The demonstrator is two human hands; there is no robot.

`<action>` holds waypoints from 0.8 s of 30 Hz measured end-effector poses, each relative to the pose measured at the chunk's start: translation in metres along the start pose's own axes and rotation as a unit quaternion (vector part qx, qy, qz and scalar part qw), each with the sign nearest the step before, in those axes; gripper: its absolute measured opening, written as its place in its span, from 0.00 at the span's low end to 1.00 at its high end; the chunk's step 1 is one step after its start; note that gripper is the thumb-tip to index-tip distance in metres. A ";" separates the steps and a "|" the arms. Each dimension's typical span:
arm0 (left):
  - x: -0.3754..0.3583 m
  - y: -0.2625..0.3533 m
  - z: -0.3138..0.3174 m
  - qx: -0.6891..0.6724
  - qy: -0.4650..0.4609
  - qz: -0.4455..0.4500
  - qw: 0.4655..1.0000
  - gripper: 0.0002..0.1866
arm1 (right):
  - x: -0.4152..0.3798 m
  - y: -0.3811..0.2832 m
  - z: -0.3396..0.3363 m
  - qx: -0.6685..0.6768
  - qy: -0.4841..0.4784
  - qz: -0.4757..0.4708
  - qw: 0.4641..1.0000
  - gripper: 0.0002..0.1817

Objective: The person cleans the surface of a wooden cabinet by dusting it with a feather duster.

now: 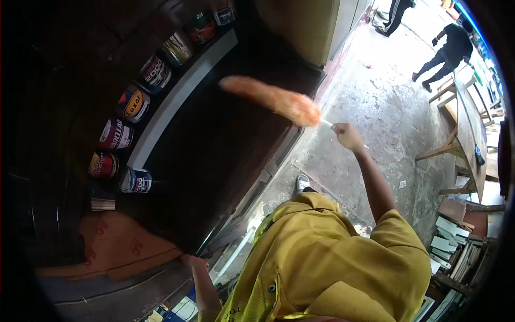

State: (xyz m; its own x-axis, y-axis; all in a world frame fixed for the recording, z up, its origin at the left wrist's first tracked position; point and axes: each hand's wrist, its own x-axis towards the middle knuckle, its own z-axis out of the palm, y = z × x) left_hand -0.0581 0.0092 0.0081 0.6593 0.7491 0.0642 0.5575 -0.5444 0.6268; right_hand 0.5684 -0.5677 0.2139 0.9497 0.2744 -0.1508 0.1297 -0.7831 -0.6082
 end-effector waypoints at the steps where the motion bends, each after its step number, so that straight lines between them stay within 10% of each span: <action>1: -0.002 -0.014 -0.001 0.000 0.005 0.001 1.000 0.39 | 0.008 0.008 0.003 0.002 0.001 -0.005 1.000 0.12; 5: -0.005 0.015 0.003 -0.108 0.068 -0.249 0.960 0.37 | 0.023 -0.018 0.007 -0.033 0.160 0.039 0.986 0.13; 8: 0.015 0.132 -0.027 -0.571 0.007 -0.469 0.674 0.47 | 0.036 -0.032 0.028 -0.009 0.076 -0.044 0.996 0.12; 12: 0.017 -0.022 -0.003 -0.510 0.078 -0.441 0.735 0.46 | 0.105 -0.056 0.008 -0.090 0.077 -0.012 0.993 0.11; 14: 0.007 0.055 0.000 -0.610 0.056 -0.345 0.711 0.36 | 0.144 -0.062 0.017 -0.052 0.134 0.026 0.989 0.13; 15: 0.024 0.191 -0.015 -0.694 0.031 -0.235 0.680 0.26 | 0.144 -0.078 0.023 -0.043 0.138 -0.001 0.990 0.13; 16: 0.007 0.032 0.002 -0.697 0.045 -0.236 0.676 0.26 | 0.139 -0.097 0.036 -0.033 0.139 -0.028 0.989 0.12; 18: 0.012 -0.007 0.009 -0.420 0.156 -0.225 0.865 0.22 | 0.112 -0.130 0.069 0.006 0.074 -0.083 0.994 0.10; 19: -0.011 -0.038 0.023 -0.422 0.167 -0.234 0.860 0.22 | 0.082 -0.155 0.081 0.001 0.038 -0.106 0.994 0.10; 20: 0.015 0.005 0.005 -0.388 0.220 -0.503 0.740 0.41 | 0.056 -0.178 0.098 -0.018 -0.007 -0.071 0.997 0.10; 24: -0.005 0.006 0.027 -0.577 0.251 -0.409 0.661 0.25 | -0.061 -0.245 0.140 -0.051 -0.190 -0.146 0.970 0.15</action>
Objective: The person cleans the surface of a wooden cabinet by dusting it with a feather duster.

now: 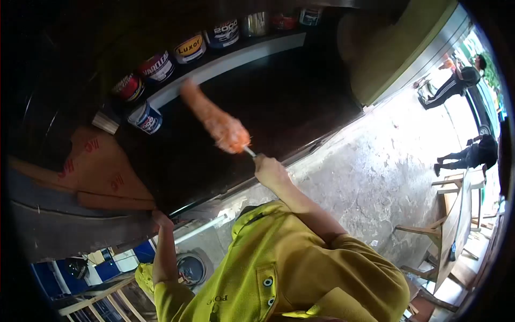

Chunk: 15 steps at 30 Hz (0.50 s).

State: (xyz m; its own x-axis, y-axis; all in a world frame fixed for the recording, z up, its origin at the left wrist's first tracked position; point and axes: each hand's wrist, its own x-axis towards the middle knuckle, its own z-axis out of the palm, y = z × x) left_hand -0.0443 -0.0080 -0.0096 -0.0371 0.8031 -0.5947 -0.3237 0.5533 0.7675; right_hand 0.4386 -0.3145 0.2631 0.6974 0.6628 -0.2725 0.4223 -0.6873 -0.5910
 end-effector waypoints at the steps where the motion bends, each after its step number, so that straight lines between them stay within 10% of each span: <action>1: 0.001 0.004 0.018 0.024 0.010 0.014 1.000 0.25 | -0.018 -0.020 -0.002 -0.005 -0.046 -0.033 0.998 0.14; 6: -0.043 0.028 0.058 0.137 0.034 0.102 0.985 0.28 | -0.005 0.008 -0.028 0.006 0.025 -0.014 1.000 0.10; 8: -0.061 0.026 0.077 0.147 0.067 0.129 0.978 0.26 | 0.004 0.050 -0.019 0.045 0.250 0.011 0.967 0.14; 13: -0.095 0.024 0.107 0.232 0.157 0.230 0.932 0.17 | -0.029 0.055 0.010 0.083 0.231 0.061 0.968 0.18; 15: -0.100 0.021 0.114 0.054 0.104 0.193 0.974 0.19 | -0.050 0.032 0.035 0.084 0.192 0.076 0.975 0.20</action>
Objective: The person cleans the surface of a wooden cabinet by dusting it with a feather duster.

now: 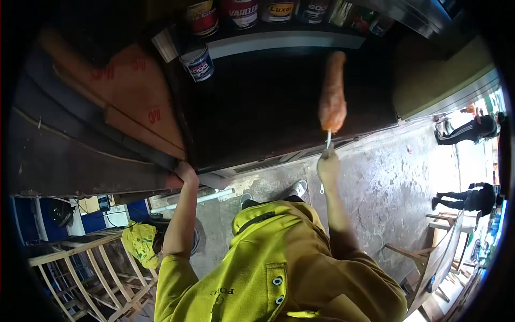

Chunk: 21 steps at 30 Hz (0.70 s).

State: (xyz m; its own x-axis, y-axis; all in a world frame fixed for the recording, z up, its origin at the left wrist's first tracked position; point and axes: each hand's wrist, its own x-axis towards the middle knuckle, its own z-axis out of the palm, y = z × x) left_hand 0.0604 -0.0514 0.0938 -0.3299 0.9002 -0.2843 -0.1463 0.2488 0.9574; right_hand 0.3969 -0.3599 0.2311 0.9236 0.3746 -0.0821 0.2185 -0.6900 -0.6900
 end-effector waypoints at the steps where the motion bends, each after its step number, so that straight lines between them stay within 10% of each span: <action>1: 0.001 -0.002 -0.001 0.004 0.005 -0.005 1.000 0.19 | -0.026 -0.006 0.014 -0.033 -0.030 -0.025 0.999 0.23; 5: 0.007 -0.018 -0.002 0.088 0.032 0.012 0.996 0.19 | -0.120 -0.027 0.058 0.075 -0.265 -0.191 0.942 0.24; 8: 0.021 -0.039 -0.003 0.155 0.039 0.042 0.986 0.20 | -0.144 -0.040 0.051 0.188 -0.422 -0.042 0.886 0.23; 16: 0.072 -0.098 -0.012 0.579 -0.063 0.149 0.799 0.17 | -0.138 -0.024 0.065 0.236 -0.101 0.066 0.964 0.23; 21: 0.069 -0.074 -0.015 0.680 -0.147 0.146 0.704 0.17 | -0.180 -0.055 0.116 0.137 -0.237 -0.200 0.941 0.26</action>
State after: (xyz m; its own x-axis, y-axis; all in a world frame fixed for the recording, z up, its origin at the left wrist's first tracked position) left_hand 0.0350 -0.0133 0.0028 0.0763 0.9692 -0.2343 0.9807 -0.0306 0.1930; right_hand 0.1819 -0.3179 0.2008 0.5266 0.8490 -0.0426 0.3689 -0.2733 -0.8884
